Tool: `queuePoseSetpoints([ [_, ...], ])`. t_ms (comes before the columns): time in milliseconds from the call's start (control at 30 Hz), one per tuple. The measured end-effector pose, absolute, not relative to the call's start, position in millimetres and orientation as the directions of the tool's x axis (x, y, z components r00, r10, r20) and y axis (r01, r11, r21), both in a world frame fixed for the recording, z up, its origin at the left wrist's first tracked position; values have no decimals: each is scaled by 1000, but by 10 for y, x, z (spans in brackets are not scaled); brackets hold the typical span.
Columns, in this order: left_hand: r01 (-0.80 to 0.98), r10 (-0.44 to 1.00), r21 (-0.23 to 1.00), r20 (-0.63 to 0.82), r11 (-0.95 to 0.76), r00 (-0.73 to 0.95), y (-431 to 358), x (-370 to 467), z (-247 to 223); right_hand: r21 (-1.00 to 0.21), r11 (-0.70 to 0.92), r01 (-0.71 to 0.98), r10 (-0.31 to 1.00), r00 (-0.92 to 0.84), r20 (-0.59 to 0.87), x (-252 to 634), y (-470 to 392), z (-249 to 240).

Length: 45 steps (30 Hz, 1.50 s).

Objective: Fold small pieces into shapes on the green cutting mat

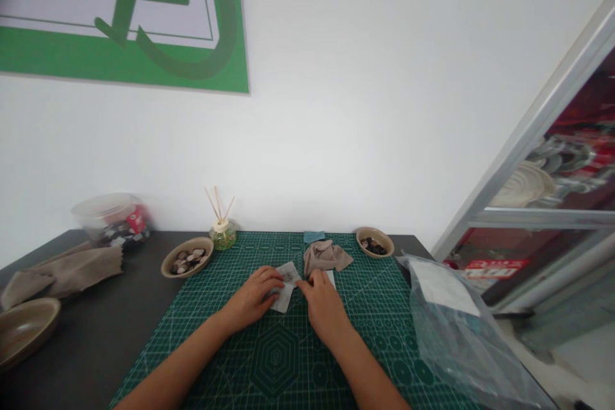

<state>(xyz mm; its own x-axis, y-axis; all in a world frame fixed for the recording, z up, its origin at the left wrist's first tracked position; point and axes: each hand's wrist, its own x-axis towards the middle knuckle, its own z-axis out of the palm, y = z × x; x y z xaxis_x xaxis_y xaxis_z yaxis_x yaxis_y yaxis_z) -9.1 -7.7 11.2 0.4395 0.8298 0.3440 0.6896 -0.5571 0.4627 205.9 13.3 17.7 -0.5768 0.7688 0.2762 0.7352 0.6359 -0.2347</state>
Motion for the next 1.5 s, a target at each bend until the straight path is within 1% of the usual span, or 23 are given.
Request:
queuePoseSetpoints([
  [233,661,809,467,315,-587,496,-121,-47,218,-173,551,816,829,-513,223,1964,148,87],
  [367,625,789,490,276,-607,550,-151,-32,251,-129,541,831,832,-505,232,1969,197,110],
  [433,611,780,503,254,-611,572,-157,-26,242,-133,545,828,826,-503,256,1976,221,113],
  [533,636,800,501,243,-587,548,-152,-16,193,-218,592,776,794,-515,322,1983,223,92],
  [633,691,844,490,240,-531,479,-141,-5,138,-381,671,636,741,-558,373,1969,167,67],
  [700,707,868,507,230,-493,440,-135,-9,125,-475,694,541,715,-595,367,1952,110,69],
  [767,702,880,535,217,-470,423,-132,-31,139,-523,693,496,702,-629,334,1940,59,95],
  [900,661,863,574,185,-483,470,-134,-126,223,-544,692,474,678,-685,266,1954,14,172],
  [967,620,845,612,159,-490,511,-136,-167,261,-552,693,464,668,-701,250,1970,15,195],
  [1033,607,846,639,137,-473,515,-139,-181,282,-562,690,456,666,-705,245,1980,18,202],
  [1133,628,859,632,123,-453,496,-146,-146,278,-582,678,449,668,-706,234,1971,12,202],
  [1300,635,845,596,151,-492,513,-151,-64,231,-600,687,409,637,-736,228,1933,-24,226],
  [1500,587,839,651,146,-481,525,-131,-108,203,-599,698,393,617,-753,226,1938,-25,219],
])
